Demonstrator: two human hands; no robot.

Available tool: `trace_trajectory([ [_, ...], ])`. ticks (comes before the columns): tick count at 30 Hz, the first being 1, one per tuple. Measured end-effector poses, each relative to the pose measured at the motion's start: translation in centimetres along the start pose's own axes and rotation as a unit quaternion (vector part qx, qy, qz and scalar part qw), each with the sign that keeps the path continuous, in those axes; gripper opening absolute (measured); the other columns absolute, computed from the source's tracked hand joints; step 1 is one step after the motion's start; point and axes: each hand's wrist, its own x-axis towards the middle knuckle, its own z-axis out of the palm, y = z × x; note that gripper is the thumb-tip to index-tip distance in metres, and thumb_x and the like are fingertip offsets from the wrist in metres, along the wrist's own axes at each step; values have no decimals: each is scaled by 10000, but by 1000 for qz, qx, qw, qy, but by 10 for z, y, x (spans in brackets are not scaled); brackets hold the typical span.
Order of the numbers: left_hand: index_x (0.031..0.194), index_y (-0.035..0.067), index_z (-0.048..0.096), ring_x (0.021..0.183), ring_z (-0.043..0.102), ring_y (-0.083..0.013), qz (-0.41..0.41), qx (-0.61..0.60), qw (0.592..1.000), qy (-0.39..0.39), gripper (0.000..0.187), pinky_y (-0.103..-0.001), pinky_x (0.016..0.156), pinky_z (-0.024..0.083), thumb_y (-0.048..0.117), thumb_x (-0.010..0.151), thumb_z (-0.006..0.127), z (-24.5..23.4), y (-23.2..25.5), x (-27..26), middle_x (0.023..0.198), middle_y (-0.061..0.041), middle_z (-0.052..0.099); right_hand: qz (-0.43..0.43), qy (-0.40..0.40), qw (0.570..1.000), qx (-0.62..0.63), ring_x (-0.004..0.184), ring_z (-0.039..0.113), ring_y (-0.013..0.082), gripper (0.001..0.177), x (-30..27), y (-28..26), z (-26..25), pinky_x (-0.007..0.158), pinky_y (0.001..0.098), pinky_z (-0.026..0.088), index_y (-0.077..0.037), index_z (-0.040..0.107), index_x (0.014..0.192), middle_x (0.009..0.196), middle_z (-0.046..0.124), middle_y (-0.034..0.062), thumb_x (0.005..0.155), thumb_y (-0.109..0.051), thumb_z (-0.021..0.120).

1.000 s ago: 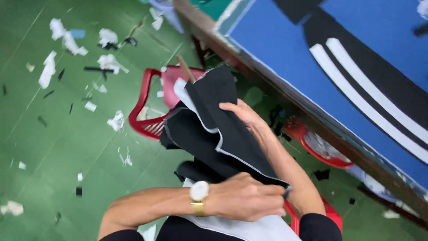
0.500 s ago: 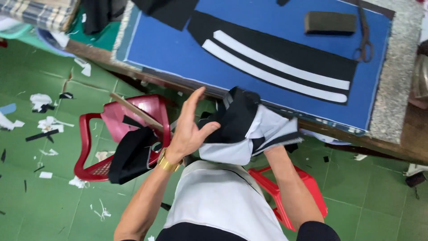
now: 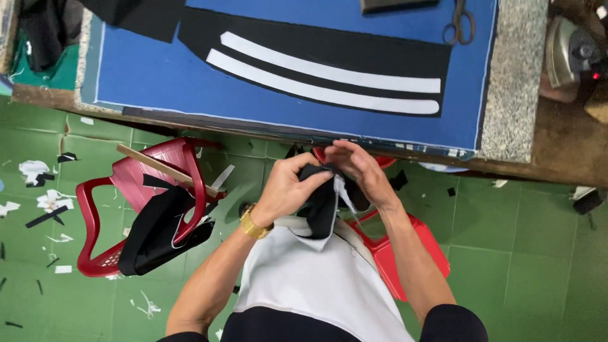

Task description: The person irons a black fabric piece with white stripes on a blue work surface using a steam iron and a pressing block. They then use scissors to trim the edges of the fabric and briefly handle a pair of black shorts.

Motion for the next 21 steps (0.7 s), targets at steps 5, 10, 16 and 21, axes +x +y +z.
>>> trace_trajectory([
  [5, 790, 135, 735, 535, 491, -78, -45, 22, 999, -6, 120, -254, 466, 383, 191, 860, 815, 26, -4, 14, 528, -26, 590, -83, 47, 995, -29, 1206, 646, 385, 512, -36, 49, -60, 1080, 485, 472, 141, 614, 1267, 1248, 660, 317, 994, -267, 470],
  [10, 758, 126, 719, 490, 468, -81, -48, 44, 998, -18, 162, -240, 443, 360, 186, 885, 801, 37, 15, 32, 483, -36, 560, -145, 125, 966, -176, 1145, 675, 331, 329, -69, 102, -90, 1026, 515, 502, 53, 732, 1151, 1198, 714, 232, 845, -66, 718],
  [16, 748, 84, 688, 517, 468, -107, -38, 54, 997, -44, 202, -258, 454, 364, 162, 922, 753, 29, 17, 60, 506, -75, 558, -112, 76, 990, -36, 1289, 570, 344, 724, -42, -2, -46, 1110, 475, 401, 69, 638, 1268, 1345, 624, 270, 781, -442, 803],
  [21, 739, 78, 676, 479, 473, -123, -19, 44, 995, -90, 228, -255, 449, 372, 164, 942, 734, 18, 19, 92, 493, -85, 557, -25, 170, 980, 96, 1016, 607, 230, 291, -5, -34, -22, 863, 312, 498, 70, 706, 1162, 1125, 629, 192, 915, -76, 659],
])
